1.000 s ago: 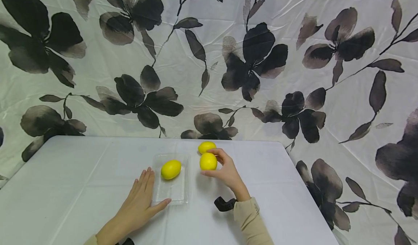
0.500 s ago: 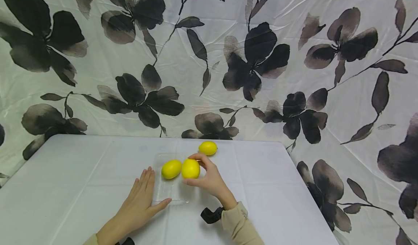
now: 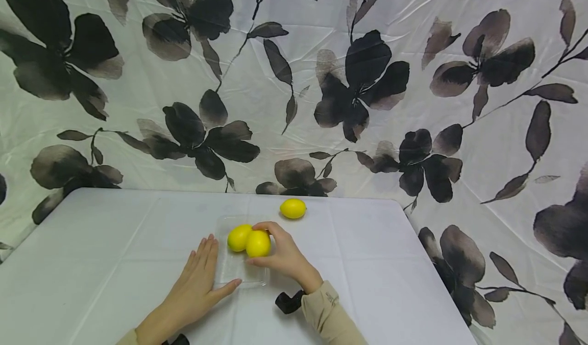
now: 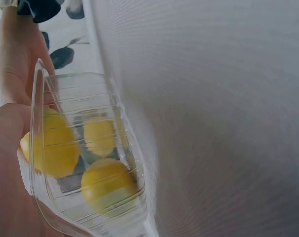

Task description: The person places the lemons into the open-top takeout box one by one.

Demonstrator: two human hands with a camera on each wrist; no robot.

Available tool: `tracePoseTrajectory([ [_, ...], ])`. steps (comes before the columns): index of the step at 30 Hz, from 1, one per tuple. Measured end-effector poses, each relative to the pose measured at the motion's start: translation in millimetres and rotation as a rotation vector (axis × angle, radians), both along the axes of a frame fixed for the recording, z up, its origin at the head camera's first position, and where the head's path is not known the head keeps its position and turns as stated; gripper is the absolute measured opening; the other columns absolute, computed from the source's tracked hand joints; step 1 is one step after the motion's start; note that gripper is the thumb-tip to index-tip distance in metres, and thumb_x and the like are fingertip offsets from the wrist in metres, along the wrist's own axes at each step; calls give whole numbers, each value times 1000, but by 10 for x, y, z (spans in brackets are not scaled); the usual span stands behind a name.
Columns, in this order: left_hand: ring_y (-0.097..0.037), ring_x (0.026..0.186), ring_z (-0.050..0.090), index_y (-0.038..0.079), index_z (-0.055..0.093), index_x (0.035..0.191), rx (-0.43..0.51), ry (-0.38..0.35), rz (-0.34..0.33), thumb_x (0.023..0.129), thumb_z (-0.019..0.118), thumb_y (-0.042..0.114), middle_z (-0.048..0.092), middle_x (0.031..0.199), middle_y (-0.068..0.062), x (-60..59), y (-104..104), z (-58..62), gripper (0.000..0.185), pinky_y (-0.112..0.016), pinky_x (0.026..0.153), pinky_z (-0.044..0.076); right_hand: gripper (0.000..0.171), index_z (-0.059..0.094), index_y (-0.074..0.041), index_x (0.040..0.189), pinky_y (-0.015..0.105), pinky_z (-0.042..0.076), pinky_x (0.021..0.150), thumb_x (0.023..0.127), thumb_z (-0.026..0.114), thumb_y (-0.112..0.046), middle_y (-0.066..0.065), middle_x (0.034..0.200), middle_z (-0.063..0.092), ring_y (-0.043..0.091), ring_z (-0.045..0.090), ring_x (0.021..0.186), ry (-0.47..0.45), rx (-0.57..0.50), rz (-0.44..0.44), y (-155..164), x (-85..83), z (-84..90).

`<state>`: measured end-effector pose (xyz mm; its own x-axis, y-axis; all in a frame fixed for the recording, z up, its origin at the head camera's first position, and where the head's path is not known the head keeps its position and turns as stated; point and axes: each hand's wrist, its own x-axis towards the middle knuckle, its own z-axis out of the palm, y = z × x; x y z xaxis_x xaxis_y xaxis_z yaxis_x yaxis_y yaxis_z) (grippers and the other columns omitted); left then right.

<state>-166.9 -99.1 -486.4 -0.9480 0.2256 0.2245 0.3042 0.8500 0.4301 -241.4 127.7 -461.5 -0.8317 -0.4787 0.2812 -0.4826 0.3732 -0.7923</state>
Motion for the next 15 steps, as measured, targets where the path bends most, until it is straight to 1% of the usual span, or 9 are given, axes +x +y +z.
tracePoseTrajectory([
  [2, -41, 149, 13, -11, 23, 152, 1, 2, 1, 87, 55, 73, 15, 160, -28, 2, 2, 1, 111, -61, 117, 15, 65, 57, -17, 130, 46, 41, 107, 74, 89, -22, -7, 130, 59, 16, 53, 121, -16, 20, 6, -12, -27, 4],
  [4, -41, 149, 13, -11, 23, 151, 6, 2, 0, 87, 57, 71, 15, 160, -28, 5, 6, 4, 110, -61, 117, 15, 64, 57, -17, 130, 45, 39, 109, 74, 89, -21, -7, 131, 59, 15, 52, 124, -17, 46, 15, -27, -55, 3],
  [8, -42, 149, 13, -12, 23, 151, 9, 1, -3, 87, 58, 69, 15, 160, -28, 8, 11, 5, 109, -61, 117, 15, 63, 57, -15, 130, 40, 36, 113, 74, 88, -17, -4, 132, 58, 15, 50, 128, 17, 109, 33, -62, -90, 2],
  [9, -42, 149, 13, -12, 23, 151, 8, -1, -4, 87, 58, 69, 14, 160, -28, 8, 10, 3, 109, -61, 117, 15, 63, 58, -14, 129, 40, 33, 115, 74, 88, -15, -3, 132, 58, 16, 49, 128, 31, 125, 38, -73, -95, 6],
  [11, -41, 149, 13, -12, 22, 151, 4, -2, -4, 87, 56, 70, 14, 161, -28, 8, 6, 0, 110, -60, 117, 15, 62, 59, -12, 129, 41, 32, 115, 74, 87, -13, 0, 132, 58, 18, 49, 128, 70, 155, 49, -92, -104, 0],
  [15, -42, 149, 14, -12, 22, 151, -4, 5, -2, 88, 54, 72, 15, 160, -28, 3, 4, -3, 110, -60, 117, 15, 60, 61, -12, 127, 51, 26, 117, 73, 87, -12, 4, 133, 59, 22, 49, 128, 174, 228, 54, -132, -118, -43],
])
